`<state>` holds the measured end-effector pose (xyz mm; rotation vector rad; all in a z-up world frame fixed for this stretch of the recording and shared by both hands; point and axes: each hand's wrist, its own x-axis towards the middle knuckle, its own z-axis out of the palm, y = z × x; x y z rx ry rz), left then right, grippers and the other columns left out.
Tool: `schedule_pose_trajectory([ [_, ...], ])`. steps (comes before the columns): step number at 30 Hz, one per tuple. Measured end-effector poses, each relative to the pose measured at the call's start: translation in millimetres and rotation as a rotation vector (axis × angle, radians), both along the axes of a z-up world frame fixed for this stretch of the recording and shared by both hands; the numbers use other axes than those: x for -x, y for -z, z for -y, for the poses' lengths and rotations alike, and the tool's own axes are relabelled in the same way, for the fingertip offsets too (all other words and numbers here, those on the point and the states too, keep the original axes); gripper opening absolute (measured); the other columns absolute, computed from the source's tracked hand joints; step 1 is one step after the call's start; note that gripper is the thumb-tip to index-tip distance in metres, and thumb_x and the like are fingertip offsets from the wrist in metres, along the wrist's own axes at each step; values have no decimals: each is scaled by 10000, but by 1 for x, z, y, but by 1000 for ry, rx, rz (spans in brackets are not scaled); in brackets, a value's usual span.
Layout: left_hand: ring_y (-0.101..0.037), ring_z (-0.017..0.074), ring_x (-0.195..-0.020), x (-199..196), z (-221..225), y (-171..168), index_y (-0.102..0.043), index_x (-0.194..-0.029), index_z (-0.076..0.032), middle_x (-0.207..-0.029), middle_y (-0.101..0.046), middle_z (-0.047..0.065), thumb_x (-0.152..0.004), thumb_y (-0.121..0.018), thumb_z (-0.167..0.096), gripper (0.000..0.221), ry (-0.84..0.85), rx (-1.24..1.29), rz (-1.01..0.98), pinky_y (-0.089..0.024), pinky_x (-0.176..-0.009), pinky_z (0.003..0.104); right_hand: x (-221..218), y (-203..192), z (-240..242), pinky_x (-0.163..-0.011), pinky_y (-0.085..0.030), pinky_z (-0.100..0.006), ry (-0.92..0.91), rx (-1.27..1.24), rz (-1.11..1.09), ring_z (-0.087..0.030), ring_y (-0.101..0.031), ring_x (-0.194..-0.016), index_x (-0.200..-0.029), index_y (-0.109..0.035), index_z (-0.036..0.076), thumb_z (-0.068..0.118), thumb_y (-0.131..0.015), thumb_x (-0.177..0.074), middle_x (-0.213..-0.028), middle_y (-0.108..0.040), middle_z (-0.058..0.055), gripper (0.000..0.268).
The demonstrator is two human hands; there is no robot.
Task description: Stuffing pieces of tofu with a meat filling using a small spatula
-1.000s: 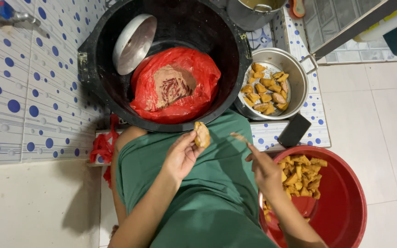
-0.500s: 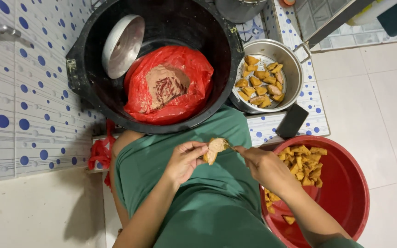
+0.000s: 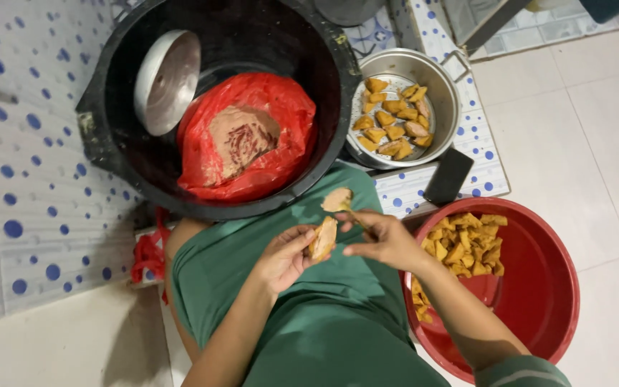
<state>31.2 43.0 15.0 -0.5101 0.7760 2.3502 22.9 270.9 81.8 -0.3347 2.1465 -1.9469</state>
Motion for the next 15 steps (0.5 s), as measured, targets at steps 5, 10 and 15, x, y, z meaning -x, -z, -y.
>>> schedule_pose_trajectory([
  [5, -783, 298, -783, -1, -8, 22, -691, -1046, 23, -905, -762, 172, -966, -704, -91, 140, 122, 26, 21, -681, -686, 428, 8, 15, -1, -569, -391, -137, -67, 88, 40, -90, -556, -811, -1254, -717, 10, 48, -931, -723, -973, -657, -64, 574],
  [10, -776, 384, -821, 2, -17, 21, -676, -1038, 16, -960, -758, 217, -938, -740, -76, 150, 194, 51, 61, -674, -688, 501, 15, 29, -5, -481, -356, -157, -110, 140, 61, -26, -437, -569, -1063, -788, 5, 46, -966, -679, -874, -682, -64, 425],
  [15, -748, 451, -951, 18, -22, 23, -702, -1054, -45, -1066, -755, 250, -983, -681, -210, 180, 175, 69, 99, -639, -800, 585, 32, 26, -21, -550, -413, -217, -29, 87, 120, -84, -523, -595, -1004, -777, -12, 21, -938, -707, -821, -685, -66, 339],
])
